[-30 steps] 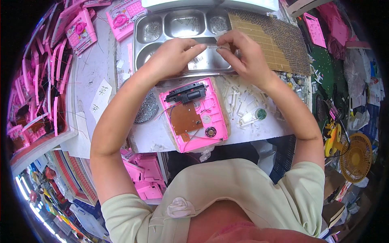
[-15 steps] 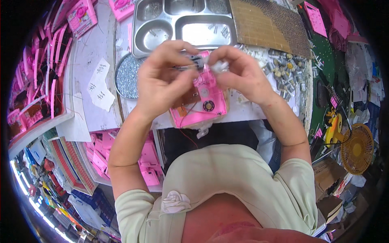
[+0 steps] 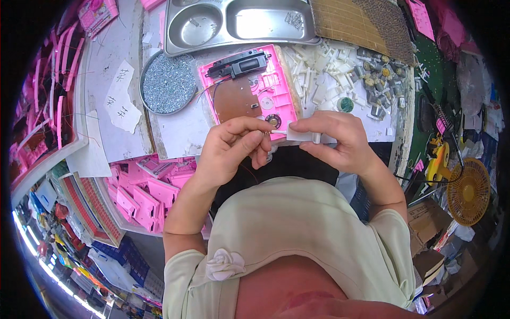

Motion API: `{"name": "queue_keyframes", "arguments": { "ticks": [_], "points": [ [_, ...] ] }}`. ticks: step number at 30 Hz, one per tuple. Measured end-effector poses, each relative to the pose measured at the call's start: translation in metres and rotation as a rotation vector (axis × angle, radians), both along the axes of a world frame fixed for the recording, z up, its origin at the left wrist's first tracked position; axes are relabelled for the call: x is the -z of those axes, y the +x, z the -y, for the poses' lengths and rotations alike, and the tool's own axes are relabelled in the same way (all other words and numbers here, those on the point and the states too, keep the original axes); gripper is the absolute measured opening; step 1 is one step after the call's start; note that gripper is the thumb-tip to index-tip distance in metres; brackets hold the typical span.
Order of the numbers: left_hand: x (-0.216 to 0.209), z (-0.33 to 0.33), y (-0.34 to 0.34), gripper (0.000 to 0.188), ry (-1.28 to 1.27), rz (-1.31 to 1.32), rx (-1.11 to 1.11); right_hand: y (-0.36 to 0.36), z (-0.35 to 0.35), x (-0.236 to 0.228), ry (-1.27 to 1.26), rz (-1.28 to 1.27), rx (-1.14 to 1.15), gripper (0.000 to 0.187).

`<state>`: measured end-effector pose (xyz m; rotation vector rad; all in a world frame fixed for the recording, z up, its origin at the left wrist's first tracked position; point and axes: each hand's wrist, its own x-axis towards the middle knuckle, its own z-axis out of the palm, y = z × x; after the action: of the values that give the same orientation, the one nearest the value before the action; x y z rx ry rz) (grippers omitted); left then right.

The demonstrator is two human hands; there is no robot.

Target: Assembling a pink plastic toy by soldering internal components and securing the casing with screws.

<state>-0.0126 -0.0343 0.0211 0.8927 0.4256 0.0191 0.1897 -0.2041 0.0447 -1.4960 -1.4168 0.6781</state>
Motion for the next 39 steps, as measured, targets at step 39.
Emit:
{"name": "queue_keyframes", "arguments": {
  "ticks": [39],
  "points": [
    [0.032,-0.027,0.041,0.014,1.419,0.21,-0.359,0.034,-0.051,0.022,0.175,0.603,-0.068,0.038]
  ]
}}
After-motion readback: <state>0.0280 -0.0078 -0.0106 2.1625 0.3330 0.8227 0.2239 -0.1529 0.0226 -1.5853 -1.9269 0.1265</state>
